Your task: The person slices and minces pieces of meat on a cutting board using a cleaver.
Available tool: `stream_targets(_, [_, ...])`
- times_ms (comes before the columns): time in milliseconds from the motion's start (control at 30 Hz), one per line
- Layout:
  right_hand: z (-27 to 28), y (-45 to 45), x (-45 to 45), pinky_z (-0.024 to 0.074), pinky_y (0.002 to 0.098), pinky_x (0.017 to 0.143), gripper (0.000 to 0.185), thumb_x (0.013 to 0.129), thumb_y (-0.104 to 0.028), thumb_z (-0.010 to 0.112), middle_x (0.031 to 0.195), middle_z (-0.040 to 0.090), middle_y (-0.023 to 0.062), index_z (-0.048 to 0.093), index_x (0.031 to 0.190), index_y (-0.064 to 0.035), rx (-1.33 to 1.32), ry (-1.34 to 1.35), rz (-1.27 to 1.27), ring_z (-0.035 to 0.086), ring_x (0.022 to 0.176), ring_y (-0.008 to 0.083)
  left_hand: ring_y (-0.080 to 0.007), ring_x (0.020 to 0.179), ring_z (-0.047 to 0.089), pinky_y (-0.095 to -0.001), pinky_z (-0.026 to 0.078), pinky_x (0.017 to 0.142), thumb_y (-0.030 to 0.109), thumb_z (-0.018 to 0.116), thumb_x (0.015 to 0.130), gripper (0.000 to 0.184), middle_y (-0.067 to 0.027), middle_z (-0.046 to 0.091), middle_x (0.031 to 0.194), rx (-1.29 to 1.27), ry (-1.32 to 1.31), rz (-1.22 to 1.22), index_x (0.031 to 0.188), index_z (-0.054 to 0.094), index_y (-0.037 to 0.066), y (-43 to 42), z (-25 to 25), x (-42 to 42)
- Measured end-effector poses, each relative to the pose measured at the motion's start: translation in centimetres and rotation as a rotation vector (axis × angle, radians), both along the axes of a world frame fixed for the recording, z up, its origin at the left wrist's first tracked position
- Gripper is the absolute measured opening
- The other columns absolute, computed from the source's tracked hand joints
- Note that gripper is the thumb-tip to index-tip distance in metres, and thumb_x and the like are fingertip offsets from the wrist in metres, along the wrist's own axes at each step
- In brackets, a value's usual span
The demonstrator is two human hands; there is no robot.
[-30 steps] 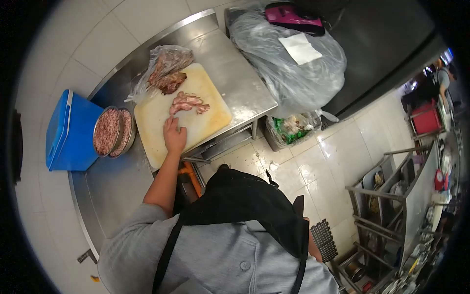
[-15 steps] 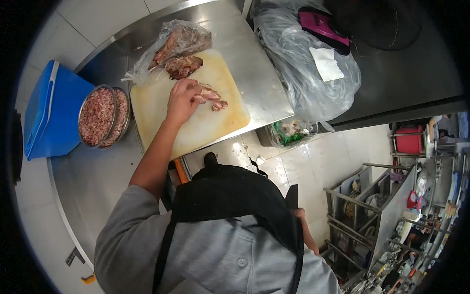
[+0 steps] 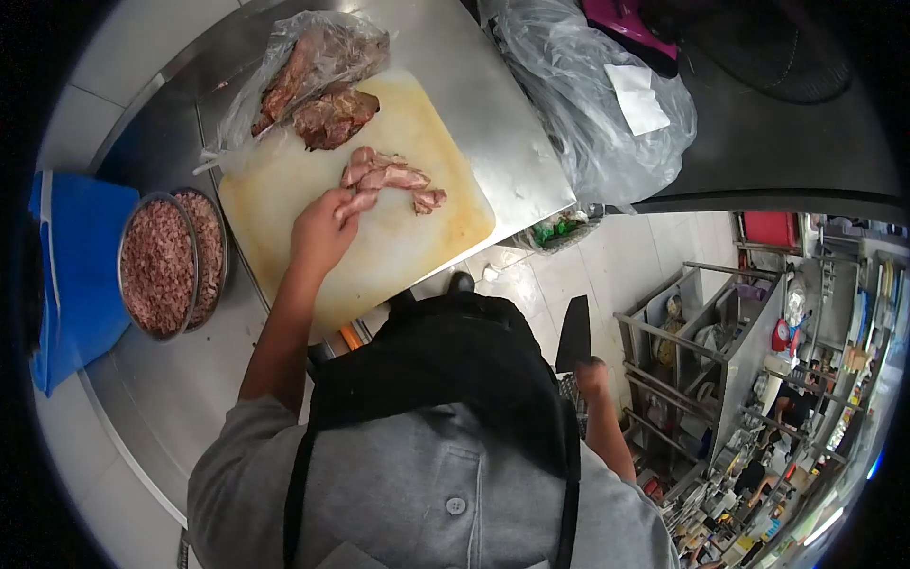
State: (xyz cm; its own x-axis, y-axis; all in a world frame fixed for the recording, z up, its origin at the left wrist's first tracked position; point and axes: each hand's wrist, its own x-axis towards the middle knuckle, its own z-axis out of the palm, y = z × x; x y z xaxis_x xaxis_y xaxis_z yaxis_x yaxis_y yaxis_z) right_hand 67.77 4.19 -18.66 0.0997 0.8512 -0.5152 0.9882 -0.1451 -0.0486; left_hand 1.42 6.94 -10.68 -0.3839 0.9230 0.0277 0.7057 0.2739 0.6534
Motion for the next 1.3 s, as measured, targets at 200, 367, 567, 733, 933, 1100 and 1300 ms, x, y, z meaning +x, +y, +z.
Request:
stream_targets(200, [6.8,3.1,-7.6,0.054,0.0455,0.083,0.033,0.081,-0.016,0.064,0.1,0.072,0.0272,0.063,0.102,0.0082,0.013,0.209,-0.189,0.069,0.095,0.0432,-0.0305,0.103,0.063,-0.041,0.052,0.087,0.018,0.082,0.075,0.035,-0.0102,0.065,0.108,0.321,0.339,-0.012,0.109,0.073,0.014,-0.9,1.8,0.6])
stream_targets(367, [7.5,7.3,-9.7,0.0527,0.0454,0.073,0.029,0.091,-0.021,0.065,0.088,0.07,0.0228,0.059,0.101,0.0058,0.277,0.376,-0.092,0.071,0.085,0.0359,-0.0293,0.109,0.06,-0.0438,0.052,0.087,0.024,0.078,0.081,0.031,-0.0076,0.063,0.111,0.324,0.245,-0.131,0.109,0.073,0.012,4.5,1.4,9.3])
stream_targets(567, [6.2,16.0,-13.2,0.034,0.0246,0.043,0.015,0.098,-0.014,0.065,0.062,0.052,-0.0036,0.055,0.096,-0.0034,0.342,0.795,-0.021,0.046,0.049,0.0043,-0.0323,0.093,0.063,-0.0418,0.052,0.084,0.024,0.068,0.09,0.018,-0.0097,0.063,0.101,0.231,0.272,-0.025,0.101,0.071,0.01,4.7,0.2,11.4])
stream_targets(733, [12.8,18.4,-21.4,0.0487,0.028,0.068,0.017,0.098,-0.011,0.065,0.088,0.065,0.0082,0.056,0.096,0.0034,0.17,1.005,-0.007,0.058,0.079,0.0103,-0.0299,0.096,0.063,-0.0415,0.053,0.083,0.022,0.071,0.087,0.018,-0.0052,0.065,0.107,-0.309,-0.204,0.202,0.101,0.071,0.011,-3.5,3.1,8.0])
stream_targets(933, [17.8,18.6,-30.8,0.0514,0.0379,0.066,0.021,0.098,-0.019,0.066,0.079,0.068,0.0152,0.055,0.092,-0.0012,0.213,0.875,0.488,0.067,0.074,0.0271,-0.0312,0.098,0.062,-0.0397,0.053,0.084,0.012,0.074,0.083,0.027,-0.0088,0.066,0.109,0.222,0.175,0.18,0.11,0.072,0.007,-9.2,1.8,8.2])
stream_targets(1100, [21.3,17.3,-37.0,0.05,0.0524,0.067,0.02,0.094,-0.022,0.065,0.076,0.065,0.0198,0.054,0.092,-0.0049,0.16,0.557,1.064,0.065,0.075,0.0426,-0.031,0.1,0.063,-0.04,0.052,0.088,0.009,0.072,0.084,0.023,-0.0128,0.067,0.109,0.265,0.21,0.298,0.106,0.072,0.004,-9.7,2.1,8.8])
stream_targets(1300, [20.6,14.8,-40.0,0.0537,0.0508,0.068,0.022,0.096,-0.026,0.059,0.078,0.068,0.0193,0.057,0.094,-0.0042,0.055,0.306,1.29,0.068,0.076,0.0399,-0.0278,0.096,0.064,-0.0389,0.054,0.084,0.003,0.07,0.08,0.015,-0.0072,0.067,0.102,0.38,0.21,0.234,0.095,0.072,0.004,-7.9,-0.4,9.0])
